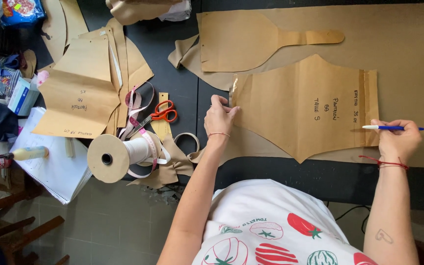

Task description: The person uses an electric rotary cutter to cut a large piece of beige fabric on a black table. They then place a paper pattern on the fabric, trace its outline with a blue marker, and cut the fabric along the traced lines using the rotary cutter.

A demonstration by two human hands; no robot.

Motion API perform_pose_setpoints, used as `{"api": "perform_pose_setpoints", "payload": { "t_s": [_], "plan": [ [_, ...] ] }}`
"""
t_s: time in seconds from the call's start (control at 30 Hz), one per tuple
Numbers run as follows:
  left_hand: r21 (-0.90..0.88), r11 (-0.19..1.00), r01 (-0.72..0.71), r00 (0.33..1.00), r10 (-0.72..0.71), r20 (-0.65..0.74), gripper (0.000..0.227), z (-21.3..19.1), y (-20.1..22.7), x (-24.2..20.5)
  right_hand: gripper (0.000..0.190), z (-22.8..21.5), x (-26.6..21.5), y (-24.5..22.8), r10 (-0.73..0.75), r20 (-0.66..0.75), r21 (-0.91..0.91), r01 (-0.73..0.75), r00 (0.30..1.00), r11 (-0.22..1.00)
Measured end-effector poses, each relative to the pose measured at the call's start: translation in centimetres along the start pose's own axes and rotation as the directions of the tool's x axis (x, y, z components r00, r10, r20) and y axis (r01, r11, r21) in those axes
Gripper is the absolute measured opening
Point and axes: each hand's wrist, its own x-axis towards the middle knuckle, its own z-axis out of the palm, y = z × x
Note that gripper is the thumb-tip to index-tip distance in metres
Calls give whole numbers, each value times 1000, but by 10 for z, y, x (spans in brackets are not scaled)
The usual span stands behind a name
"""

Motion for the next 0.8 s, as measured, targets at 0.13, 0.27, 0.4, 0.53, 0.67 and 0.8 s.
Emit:
{"api": "perform_pose_setpoints", "payload": {
  "t_s": [0.13,0.27,0.4,0.53,0.67,0.8],
  "plan": [
    [-43,999,-12,1000,11,-17,34,-1,-1,4,32,1,8,19,-21,-31,-17,21,999,1000],
    [-50,998,-42,997,38,-68,31,-1,0,1,32,4,2,9,11,-79,13,-10,997,1000],
    [-11,995,-99,991,97,-96,27,6,-5,0,35,8,7,16,-6,-136,26,10,991,1000],
    [-9,970,-244,955,239,-175,29,10,-9,2,35,11,10,13,68,-216,-82,-88,974,993],
    [19,958,-286,937,284,-202,31,9,-8,2,36,15,5,-9,85,-256,-117,-118,963,986],
    [19,961,-277,939,275,-206,29,15,-13,6,37,14,9,12,11,-245,-84,-33,969,996]
  ]
}}
